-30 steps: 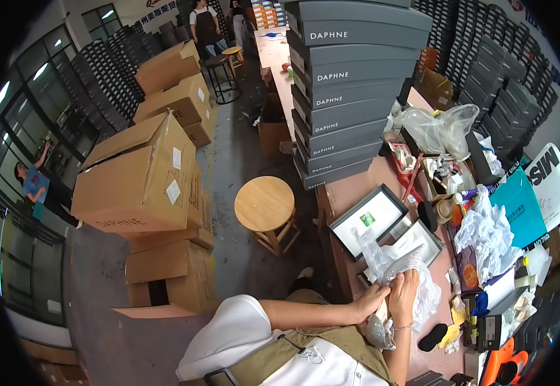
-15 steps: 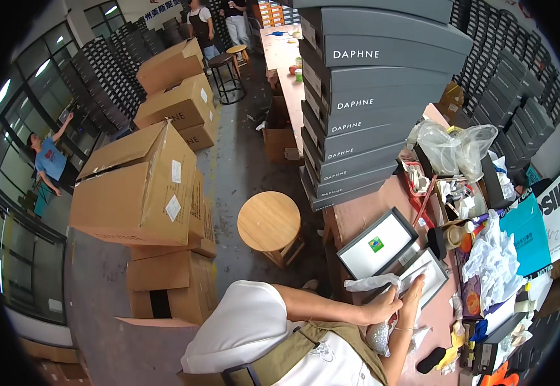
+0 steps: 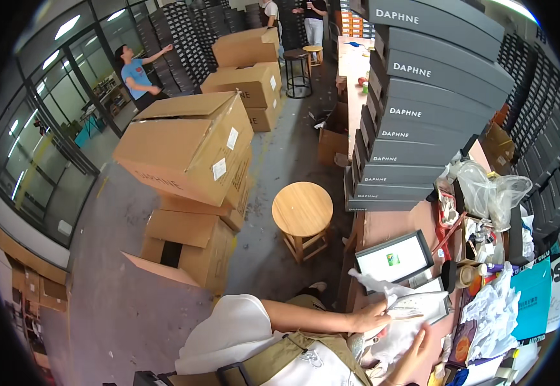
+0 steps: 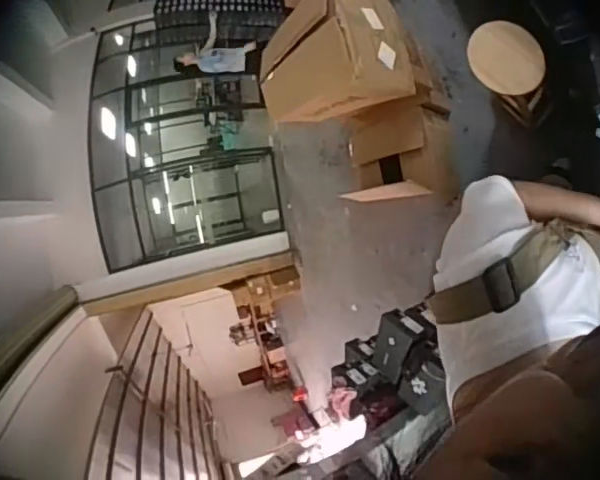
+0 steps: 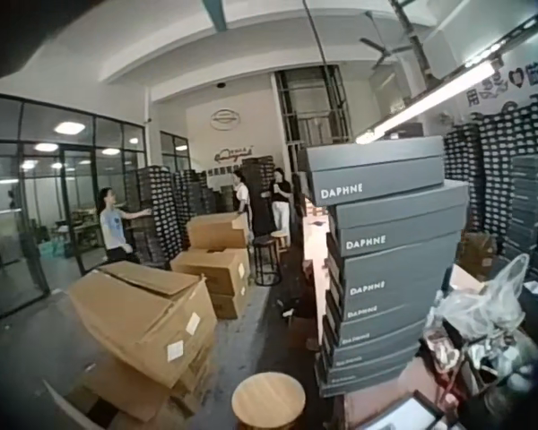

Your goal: Packing pairs of high-heeled shoes into boxes, including wrapping them in protective paper and adding foam supports.

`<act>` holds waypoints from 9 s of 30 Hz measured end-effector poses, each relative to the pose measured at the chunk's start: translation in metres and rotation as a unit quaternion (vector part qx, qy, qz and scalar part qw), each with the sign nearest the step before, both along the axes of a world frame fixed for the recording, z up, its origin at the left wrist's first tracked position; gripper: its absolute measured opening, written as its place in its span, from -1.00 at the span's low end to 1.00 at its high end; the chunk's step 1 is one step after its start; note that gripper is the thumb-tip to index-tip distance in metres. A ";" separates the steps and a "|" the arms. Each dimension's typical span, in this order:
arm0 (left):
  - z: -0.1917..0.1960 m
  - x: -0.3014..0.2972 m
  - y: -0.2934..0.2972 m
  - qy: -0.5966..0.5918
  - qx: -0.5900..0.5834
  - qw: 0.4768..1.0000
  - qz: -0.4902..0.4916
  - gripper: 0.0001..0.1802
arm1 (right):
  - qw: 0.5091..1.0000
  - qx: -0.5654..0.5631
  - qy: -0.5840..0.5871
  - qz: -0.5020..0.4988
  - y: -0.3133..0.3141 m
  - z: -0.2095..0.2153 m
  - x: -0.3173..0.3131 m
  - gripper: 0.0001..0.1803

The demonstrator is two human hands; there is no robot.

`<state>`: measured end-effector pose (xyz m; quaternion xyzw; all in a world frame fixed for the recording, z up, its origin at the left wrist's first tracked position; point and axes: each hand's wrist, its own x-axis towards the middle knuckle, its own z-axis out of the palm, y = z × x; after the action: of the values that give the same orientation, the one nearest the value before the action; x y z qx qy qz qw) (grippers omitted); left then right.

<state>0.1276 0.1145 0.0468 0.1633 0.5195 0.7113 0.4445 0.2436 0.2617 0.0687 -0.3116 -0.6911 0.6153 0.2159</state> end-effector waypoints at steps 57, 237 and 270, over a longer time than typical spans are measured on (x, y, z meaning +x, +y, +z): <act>-0.098 -0.179 0.053 0.001 -0.125 0.986 -0.114 -0.74 | 0.904 0.116 -0.360 -0.198 0.088 -0.079 0.090 0.06; 0.002 -0.097 0.096 -0.029 0.009 0.953 -0.301 -0.41 | 0.807 0.539 -0.239 0.029 -0.049 0.034 -0.046 -0.77; -0.024 -0.106 0.121 -0.012 -0.055 0.944 -0.325 -0.21 | 0.852 0.498 -0.160 -0.026 -0.035 0.031 -0.049 -0.54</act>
<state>0.0218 0.2354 0.0232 0.2901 0.4715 0.5001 0.6659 0.1945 0.2262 0.0998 -0.2745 -0.9217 0.1240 0.2444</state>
